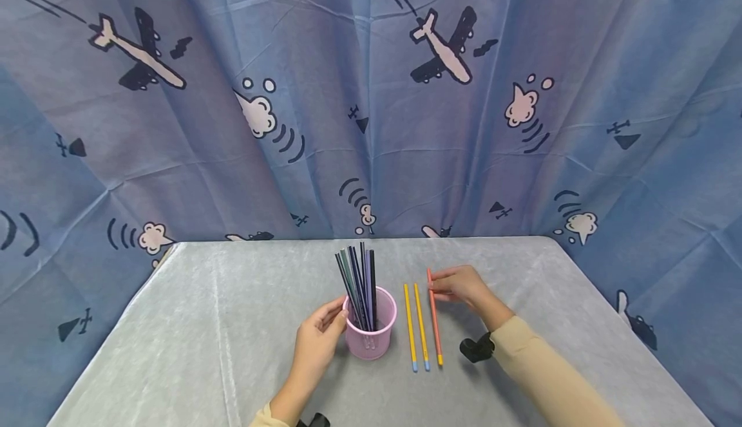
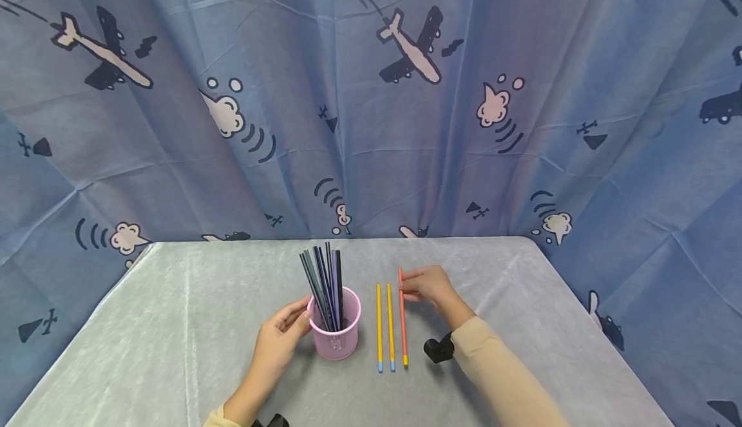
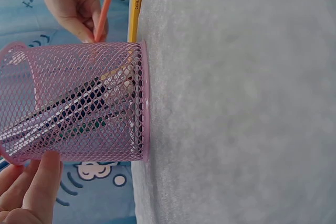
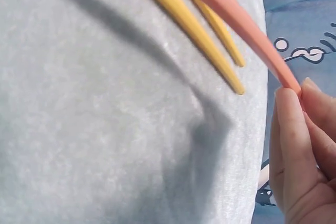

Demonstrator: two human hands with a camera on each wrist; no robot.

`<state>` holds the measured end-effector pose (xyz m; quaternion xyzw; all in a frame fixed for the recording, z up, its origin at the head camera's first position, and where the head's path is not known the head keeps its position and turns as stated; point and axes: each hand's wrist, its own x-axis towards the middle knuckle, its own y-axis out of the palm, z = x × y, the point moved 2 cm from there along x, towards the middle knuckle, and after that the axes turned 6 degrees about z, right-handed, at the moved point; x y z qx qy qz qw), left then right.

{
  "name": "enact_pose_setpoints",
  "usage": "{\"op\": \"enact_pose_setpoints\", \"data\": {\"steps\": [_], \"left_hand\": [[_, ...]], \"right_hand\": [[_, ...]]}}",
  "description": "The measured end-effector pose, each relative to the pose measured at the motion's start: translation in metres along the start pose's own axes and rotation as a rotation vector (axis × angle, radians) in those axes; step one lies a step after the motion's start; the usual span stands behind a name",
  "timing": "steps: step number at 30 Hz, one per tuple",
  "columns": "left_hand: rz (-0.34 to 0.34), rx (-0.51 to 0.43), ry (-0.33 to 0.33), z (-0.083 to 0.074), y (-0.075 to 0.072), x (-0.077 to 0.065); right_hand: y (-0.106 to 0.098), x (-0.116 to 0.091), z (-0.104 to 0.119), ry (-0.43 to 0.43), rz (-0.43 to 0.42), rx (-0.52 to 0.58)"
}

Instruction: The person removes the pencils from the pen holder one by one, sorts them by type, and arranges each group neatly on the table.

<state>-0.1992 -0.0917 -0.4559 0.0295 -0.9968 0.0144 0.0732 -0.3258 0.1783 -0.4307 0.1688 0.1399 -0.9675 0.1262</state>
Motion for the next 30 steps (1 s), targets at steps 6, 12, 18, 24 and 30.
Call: {"op": "enact_pose_setpoints", "data": {"steps": [6, 12, 18, 24, 30], "left_hand": [[-0.002, 0.005, 0.001, -0.001, 0.000, 0.000], [-0.001, 0.007, 0.004, 0.000, 0.000, 0.000], [-0.009, -0.004, 0.003, 0.001, 0.000, 0.000], [-0.008, -0.015, -0.006, 0.001, 0.000, 0.000], [-0.007, -0.011, 0.002, 0.001, 0.000, 0.000]], "right_hand": [[0.002, 0.005, -0.006, 0.020, 0.021, 0.001], [0.004, 0.010, -0.012, 0.056, 0.019, -0.048], [0.005, 0.016, -0.015, 0.075, 0.007, -0.063], [0.008, 0.019, -0.019, 0.111, -0.020, -0.065], [0.007, 0.023, -0.021, 0.118, -0.028, -0.063]]}}
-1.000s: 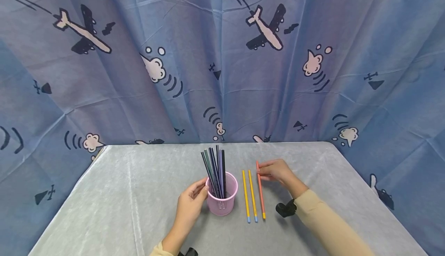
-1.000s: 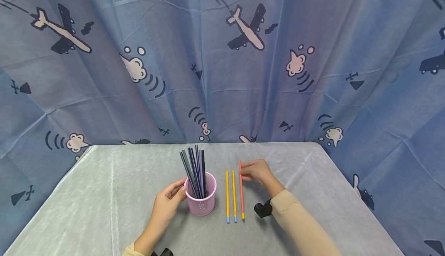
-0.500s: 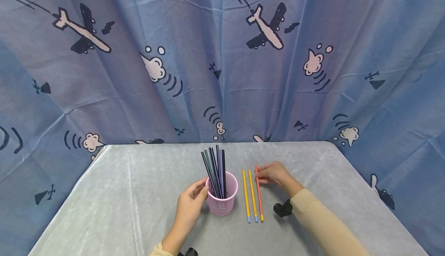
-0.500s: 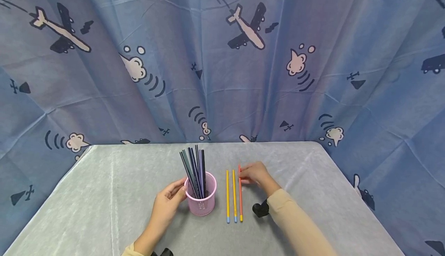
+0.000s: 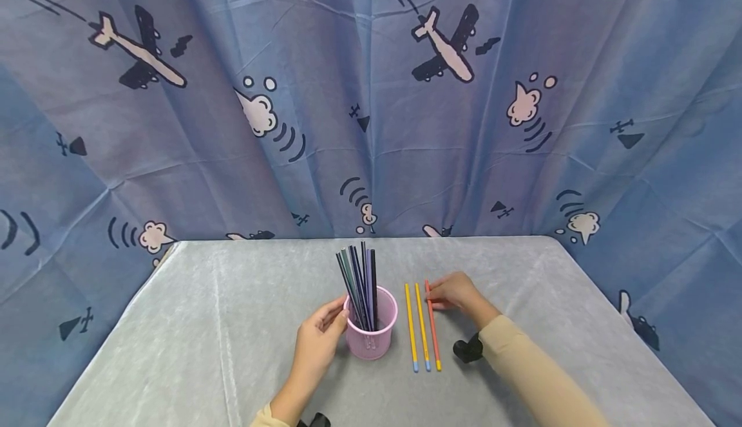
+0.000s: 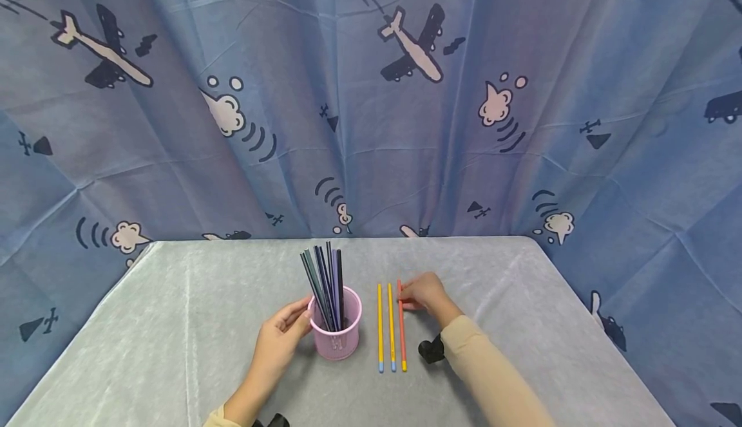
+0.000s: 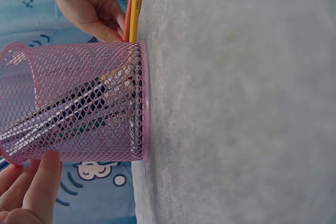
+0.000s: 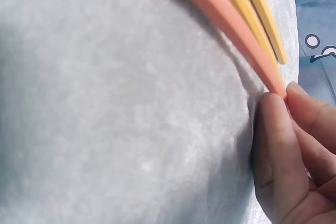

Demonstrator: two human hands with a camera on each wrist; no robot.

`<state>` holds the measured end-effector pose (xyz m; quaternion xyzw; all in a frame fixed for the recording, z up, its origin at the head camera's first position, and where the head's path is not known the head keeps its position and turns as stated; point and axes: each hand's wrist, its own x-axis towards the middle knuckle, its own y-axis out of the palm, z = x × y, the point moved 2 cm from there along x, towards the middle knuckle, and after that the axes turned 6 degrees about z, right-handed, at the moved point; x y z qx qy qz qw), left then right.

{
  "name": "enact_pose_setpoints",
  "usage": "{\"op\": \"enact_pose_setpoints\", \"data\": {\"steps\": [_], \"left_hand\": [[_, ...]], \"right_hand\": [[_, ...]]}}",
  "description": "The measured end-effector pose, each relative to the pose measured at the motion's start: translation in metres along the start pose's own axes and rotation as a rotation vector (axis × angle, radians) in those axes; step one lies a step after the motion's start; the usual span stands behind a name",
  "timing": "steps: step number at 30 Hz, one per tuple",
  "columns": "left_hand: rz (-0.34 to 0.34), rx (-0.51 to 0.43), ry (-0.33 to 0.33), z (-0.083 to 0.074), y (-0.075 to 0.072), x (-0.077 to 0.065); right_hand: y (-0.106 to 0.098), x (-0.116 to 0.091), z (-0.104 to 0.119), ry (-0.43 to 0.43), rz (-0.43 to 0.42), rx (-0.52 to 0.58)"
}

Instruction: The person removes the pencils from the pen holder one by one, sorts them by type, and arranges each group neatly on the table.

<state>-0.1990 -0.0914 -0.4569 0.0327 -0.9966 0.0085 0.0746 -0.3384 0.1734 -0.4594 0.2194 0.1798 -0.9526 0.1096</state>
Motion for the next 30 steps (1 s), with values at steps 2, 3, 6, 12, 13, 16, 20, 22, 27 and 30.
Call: {"op": "enact_pose_setpoints", "data": {"steps": [2, 3, 6, 12, 13, 16, 20, 22, 27, 30], "left_hand": [[0.001, 0.000, 0.002, 0.000, 0.000, 0.000], [0.001, -0.001, 0.002, 0.000, 0.000, 0.000], [0.001, 0.000, 0.002, 0.000, 0.000, 0.000], [0.000, -0.005, -0.002, 0.000, 0.000, 0.001], [0.000, -0.006, -0.002, 0.000, 0.001, 0.001], [0.000, -0.008, -0.002, 0.000, 0.001, 0.001], [0.008, -0.009, -0.001, 0.001, 0.001, 0.001], [0.010, -0.009, -0.003, 0.001, 0.001, 0.001], [0.003, -0.004, -0.007, 0.001, 0.001, 0.001], [0.000, -0.007, -0.007, 0.001, 0.000, 0.001]], "right_hand": [[0.000, 0.001, 0.000, -0.011, 0.001, -0.012], [0.000, 0.001, 0.000, -0.015, -0.002, -0.024], [0.003, 0.000, 0.001, -0.028, -0.048, -0.077], [0.010, 0.002, 0.001, -0.013, -0.162, -0.183], [0.011, 0.003, 0.000, -0.015, -0.169, -0.187], [0.011, 0.003, -0.001, -0.023, -0.179, -0.183], [0.010, -0.002, -0.001, -0.034, -0.199, -0.186], [0.009, -0.006, 0.002, -0.068, -0.226, -0.158], [0.010, -0.017, 0.010, -0.221, -0.255, -0.008], [0.013, -0.022, 0.016, -0.266, -0.242, 0.059]]}}
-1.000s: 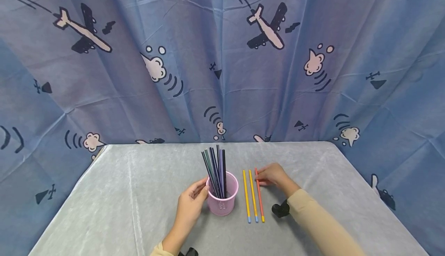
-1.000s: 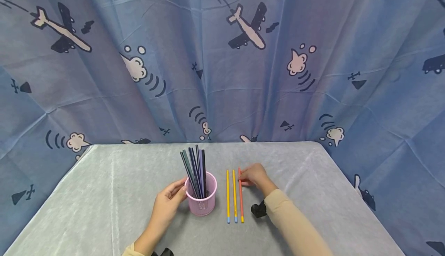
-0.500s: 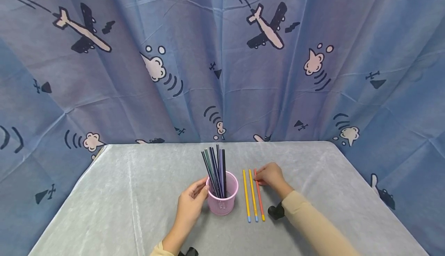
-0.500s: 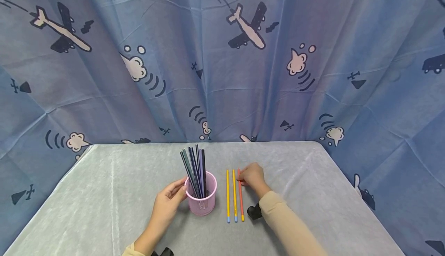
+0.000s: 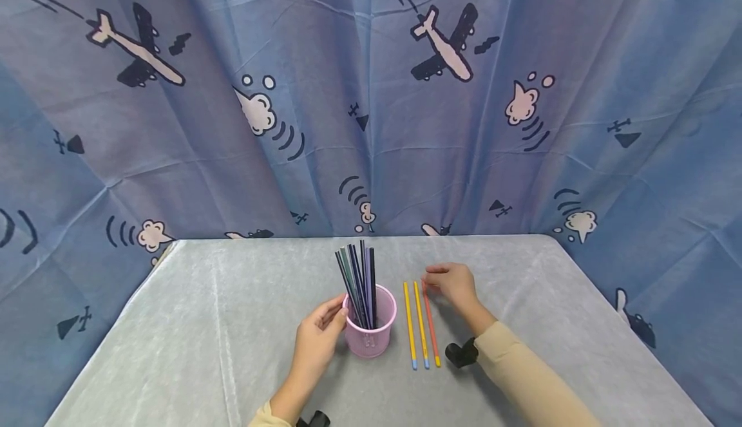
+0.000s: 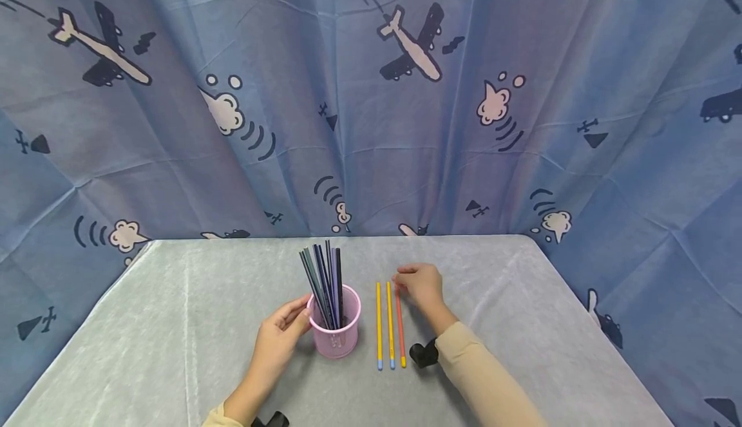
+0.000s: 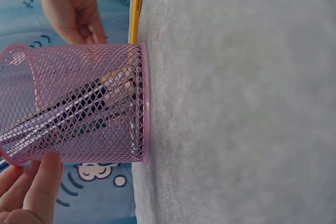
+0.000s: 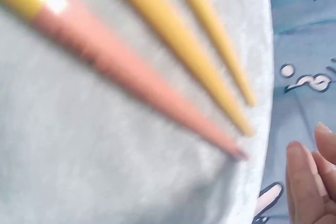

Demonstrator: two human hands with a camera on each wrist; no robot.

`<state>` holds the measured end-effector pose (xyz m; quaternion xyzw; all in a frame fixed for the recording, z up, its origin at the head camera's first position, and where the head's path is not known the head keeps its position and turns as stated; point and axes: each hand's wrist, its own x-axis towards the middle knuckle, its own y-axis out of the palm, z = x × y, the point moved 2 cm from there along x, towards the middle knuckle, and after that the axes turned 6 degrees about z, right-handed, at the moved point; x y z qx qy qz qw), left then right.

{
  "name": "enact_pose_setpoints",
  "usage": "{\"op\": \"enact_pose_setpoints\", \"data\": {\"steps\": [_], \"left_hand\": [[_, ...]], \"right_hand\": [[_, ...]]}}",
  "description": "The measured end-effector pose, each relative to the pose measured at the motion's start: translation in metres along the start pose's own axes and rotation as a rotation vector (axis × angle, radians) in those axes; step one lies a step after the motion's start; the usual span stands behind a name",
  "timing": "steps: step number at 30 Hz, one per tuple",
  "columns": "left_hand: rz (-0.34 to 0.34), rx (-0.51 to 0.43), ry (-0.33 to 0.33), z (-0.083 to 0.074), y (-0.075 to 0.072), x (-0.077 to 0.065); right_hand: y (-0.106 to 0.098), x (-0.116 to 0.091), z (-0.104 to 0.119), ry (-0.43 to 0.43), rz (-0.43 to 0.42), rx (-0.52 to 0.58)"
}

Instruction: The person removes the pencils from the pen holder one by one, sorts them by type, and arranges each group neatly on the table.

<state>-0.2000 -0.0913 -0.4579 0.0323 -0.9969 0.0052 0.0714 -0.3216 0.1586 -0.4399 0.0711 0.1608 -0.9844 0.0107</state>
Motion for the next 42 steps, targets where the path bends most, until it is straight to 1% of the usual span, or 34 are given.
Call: {"op": "enact_pose_setpoints", "data": {"steps": [2, 7, 11, 16, 23, 26, 33, 42], "left_hand": [[-0.003, -0.001, 0.001, 0.000, 0.000, 0.000], [-0.006, 0.002, 0.007, 0.000, 0.000, 0.000], [0.000, -0.003, 0.006, -0.001, 0.000, 0.000], [0.004, -0.008, 0.002, -0.001, 0.001, 0.000], [0.003, 0.001, 0.009, -0.001, 0.000, 0.000], [0.003, 0.002, 0.009, -0.001, 0.000, -0.001], [0.003, 0.004, 0.002, 0.000, 0.000, -0.001], [0.001, 0.001, 0.008, -0.001, 0.000, -0.001]], "right_hand": [[0.002, -0.003, 0.006, -0.016, 0.016, 0.037], [0.010, -0.012, 0.020, -0.046, 0.067, 0.047], [0.016, -0.017, 0.028, -0.047, 0.092, 0.073], [0.023, -0.021, 0.034, -0.038, 0.110, 0.088], [0.032, -0.026, 0.042, -0.029, 0.151, 0.143], [0.035, -0.029, 0.046, -0.026, 0.160, 0.146], [0.041, -0.034, 0.052, -0.055, 0.187, 0.160], [0.050, -0.037, 0.056, -0.108, 0.268, 0.161]]}}
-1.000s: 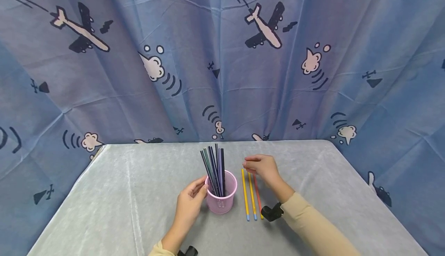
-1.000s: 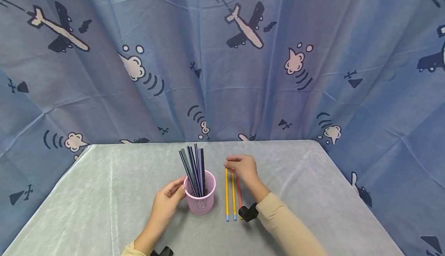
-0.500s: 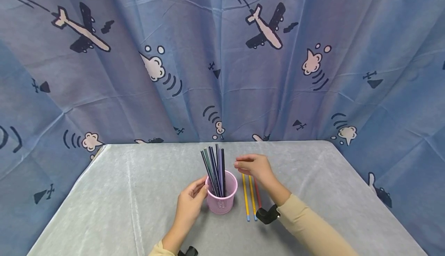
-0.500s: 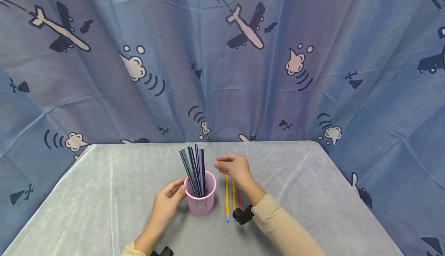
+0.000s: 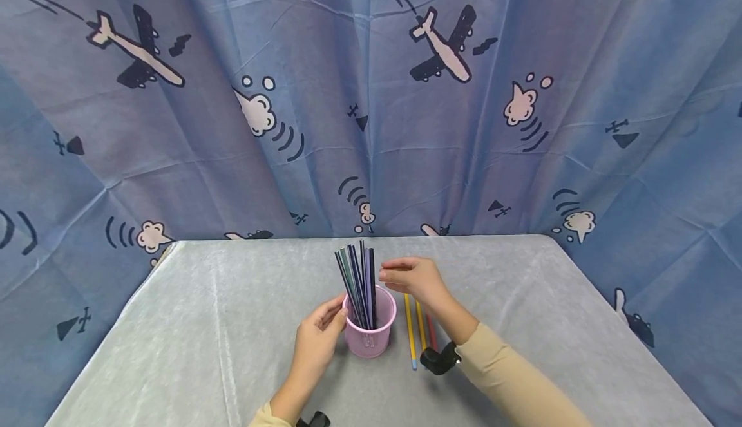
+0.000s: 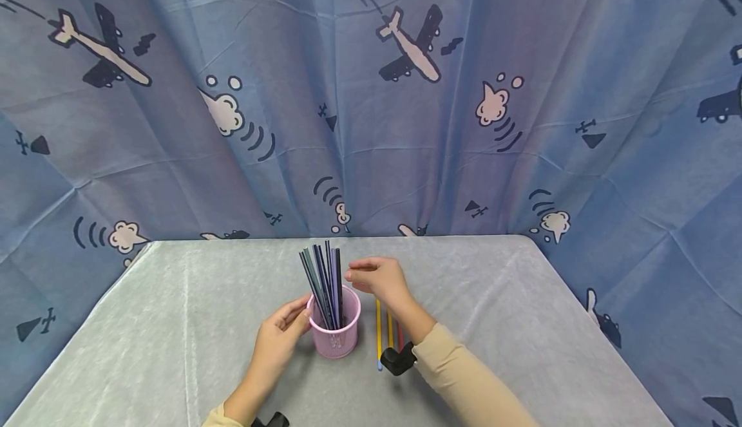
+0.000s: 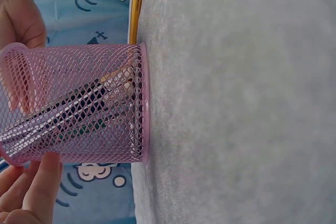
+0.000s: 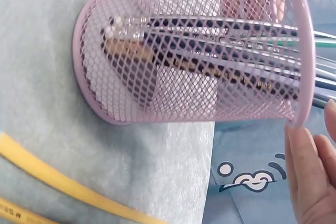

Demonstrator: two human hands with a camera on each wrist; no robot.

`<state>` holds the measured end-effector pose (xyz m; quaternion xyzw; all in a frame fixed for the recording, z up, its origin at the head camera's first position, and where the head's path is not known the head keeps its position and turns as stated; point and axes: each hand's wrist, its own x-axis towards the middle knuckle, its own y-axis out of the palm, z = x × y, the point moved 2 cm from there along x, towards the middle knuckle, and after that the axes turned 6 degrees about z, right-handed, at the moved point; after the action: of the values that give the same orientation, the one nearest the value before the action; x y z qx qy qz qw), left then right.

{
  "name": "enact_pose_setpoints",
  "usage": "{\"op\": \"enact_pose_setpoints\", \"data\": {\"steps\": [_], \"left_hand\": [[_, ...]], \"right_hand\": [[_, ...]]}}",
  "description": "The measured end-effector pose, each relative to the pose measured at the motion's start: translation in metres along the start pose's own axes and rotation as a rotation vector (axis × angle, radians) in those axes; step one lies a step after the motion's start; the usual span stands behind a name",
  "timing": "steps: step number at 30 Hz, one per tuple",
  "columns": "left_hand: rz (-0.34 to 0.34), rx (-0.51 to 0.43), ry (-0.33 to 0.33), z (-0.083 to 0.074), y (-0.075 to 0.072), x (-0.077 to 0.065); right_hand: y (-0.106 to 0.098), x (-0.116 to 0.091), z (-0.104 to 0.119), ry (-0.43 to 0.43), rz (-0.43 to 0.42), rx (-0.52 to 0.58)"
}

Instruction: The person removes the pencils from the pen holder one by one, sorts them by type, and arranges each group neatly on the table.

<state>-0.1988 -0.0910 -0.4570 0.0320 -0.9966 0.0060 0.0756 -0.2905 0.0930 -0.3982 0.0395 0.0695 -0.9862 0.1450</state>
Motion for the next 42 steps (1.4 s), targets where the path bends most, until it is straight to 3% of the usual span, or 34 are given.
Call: {"op": "enact_pose_setpoints", "data": {"steps": [11, 34, 42], "left_hand": [[-0.007, -0.009, -0.002, 0.000, 0.000, 0.001], [0.003, -0.003, 0.003, 0.000, 0.000, 0.000], [-0.001, -0.013, 0.001, -0.001, 0.000, 0.000]], "right_hand": [[0.008, 0.003, 0.002, -0.042, 0.032, 0.022], [0.018, 0.007, 0.005, -0.004, -0.040, -0.022], [0.016, 0.006, 0.007, -0.033, -0.046, 0.036]]}}
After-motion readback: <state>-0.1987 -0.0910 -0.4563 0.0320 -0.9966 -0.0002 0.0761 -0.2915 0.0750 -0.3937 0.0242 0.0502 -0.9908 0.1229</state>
